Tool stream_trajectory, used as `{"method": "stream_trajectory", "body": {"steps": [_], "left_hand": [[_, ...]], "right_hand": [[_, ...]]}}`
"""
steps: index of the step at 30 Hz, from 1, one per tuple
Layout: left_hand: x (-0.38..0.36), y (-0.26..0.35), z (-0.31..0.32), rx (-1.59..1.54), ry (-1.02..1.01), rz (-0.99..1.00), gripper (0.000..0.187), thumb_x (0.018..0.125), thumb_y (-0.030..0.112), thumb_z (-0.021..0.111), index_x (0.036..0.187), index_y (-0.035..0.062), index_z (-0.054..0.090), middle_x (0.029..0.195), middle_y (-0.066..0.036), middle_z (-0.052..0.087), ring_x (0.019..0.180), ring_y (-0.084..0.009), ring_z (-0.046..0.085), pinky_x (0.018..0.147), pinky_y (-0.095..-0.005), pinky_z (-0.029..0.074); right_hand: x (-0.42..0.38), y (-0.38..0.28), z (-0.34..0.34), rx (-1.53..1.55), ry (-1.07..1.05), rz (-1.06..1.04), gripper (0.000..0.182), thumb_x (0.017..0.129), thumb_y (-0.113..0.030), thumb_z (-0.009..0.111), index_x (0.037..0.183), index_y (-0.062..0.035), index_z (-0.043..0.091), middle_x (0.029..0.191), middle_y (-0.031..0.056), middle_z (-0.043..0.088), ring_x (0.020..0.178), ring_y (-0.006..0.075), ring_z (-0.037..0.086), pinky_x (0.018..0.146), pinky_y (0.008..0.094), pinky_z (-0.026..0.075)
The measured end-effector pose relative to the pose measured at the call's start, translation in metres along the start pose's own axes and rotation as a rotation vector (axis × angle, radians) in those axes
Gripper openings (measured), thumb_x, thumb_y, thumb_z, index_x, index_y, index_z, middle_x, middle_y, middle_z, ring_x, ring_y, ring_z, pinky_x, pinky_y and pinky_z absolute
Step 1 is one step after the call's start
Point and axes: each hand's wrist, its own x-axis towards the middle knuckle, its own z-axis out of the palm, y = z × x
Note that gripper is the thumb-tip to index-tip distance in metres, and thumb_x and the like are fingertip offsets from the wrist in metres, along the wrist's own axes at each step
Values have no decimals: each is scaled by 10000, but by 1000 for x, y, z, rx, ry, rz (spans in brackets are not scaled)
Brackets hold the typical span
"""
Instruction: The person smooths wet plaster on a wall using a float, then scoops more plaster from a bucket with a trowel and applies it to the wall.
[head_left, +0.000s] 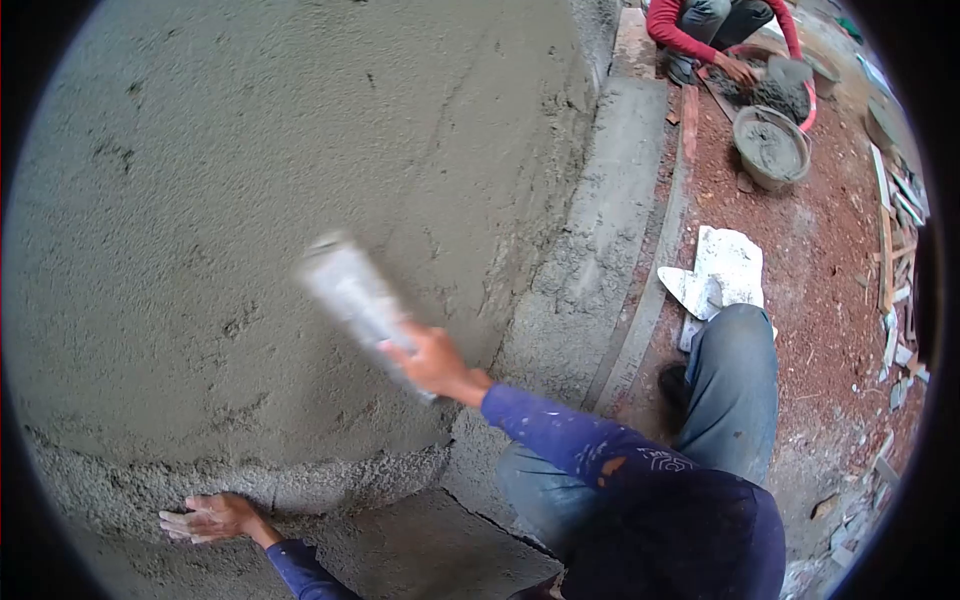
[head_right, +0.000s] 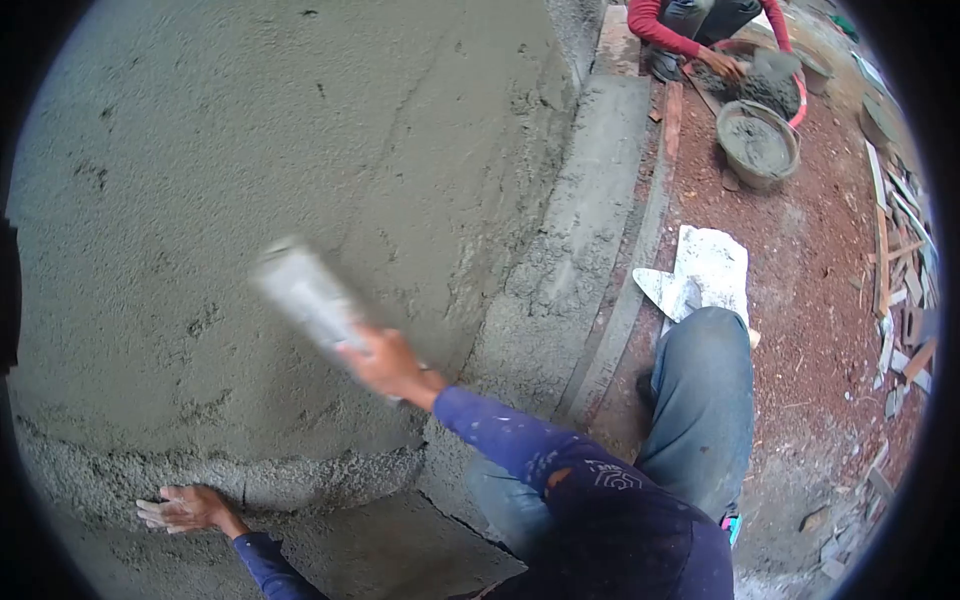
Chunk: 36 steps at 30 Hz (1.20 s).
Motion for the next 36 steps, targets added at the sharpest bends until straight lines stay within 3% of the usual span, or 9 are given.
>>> {"method": "stream_trajectory", "body": {"steps": [3,9,15,17,18,22,27,30,36], "left_hand": [[1,-6,3,49,95,107,508,1044,364,323,1467,84,350,1508,-133,358,1410,-346,308,1115,-498,286],[-3,-35,24,129,97,164,514,1049,341,325,1442,14,369,1446,-152,432,1372,-353,363,1104,-474,319],[-3,-14,10,99,82,143,541,1054,394,245,1475,65,326,1499,-187,345,1388,-371,326,1103,-525,291],[-6,-17,11,90,61,88,543,1054,397,244,1484,72,307,1512,-185,326,1396,-367,312,1101,-529,281],[-7,-17,11,78,29,43,545,1054,400,244,1493,79,289,1524,-183,306,1405,-363,299,1098,-532,270],[-5,-15,8,129,110,91,540,1047,428,292,1422,51,388,1371,-206,453,1276,-339,443,1019,-500,357],[41,-72,49,158,-103,-158,553,1028,485,332,1407,94,426,1390,-152,453,1297,-302,416,1013,-474,359],[59,-54,60,414,68,-83,571,1018,525,329,1360,90,469,1283,-145,516,1173,-288,506,942,-433,408],[51,-39,62,106,129,-54,631,1009,566,283,1412,99,415,1359,-177,474,1292,-377,427,995,-540,366]], "right_hand": [[87,-77,-20,-143,-185,-53,598,965,-294,539,1477,-66,333,621,101,618,431,210,550,433,358,496],[224,-46,-132,-280,81,255,603,980,-284,485,1490,-43,272,782,174,684,565,242,661,492,361,544],[79,105,-110,-290,275,397,677,991,-385,445,1523,-76,161,961,273,676,858,429,680,778,498,546],[13,93,-71,-210,185,542,693,985,-423,473,1507,-59,200,732,190,673,603,346,672,535,424,548],[13,36,-74,-117,-114,928,691,974,-342,528,1516,-93,181,1046,276,666,882,397,692,752,470,568],[1,-3,-3,105,-19,86,545,974,-293,541,1451,-73,394,838,235,672,628,303,683,529,421,540],[208,-88,-79,-223,-21,-57,549,995,-308,479,1450,-15,382,633,97,600,432,158,523,377,315,442],[287,-71,-148,-388,53,176,553,1003,-361,447,1428,-10,408,741,128,666,540,162,623,468,348,525],[209,67,-169,-229,380,414,650,935,-442,541,1452,-85,375,1099,278,650,1033,457,619,912,495,482]]}}
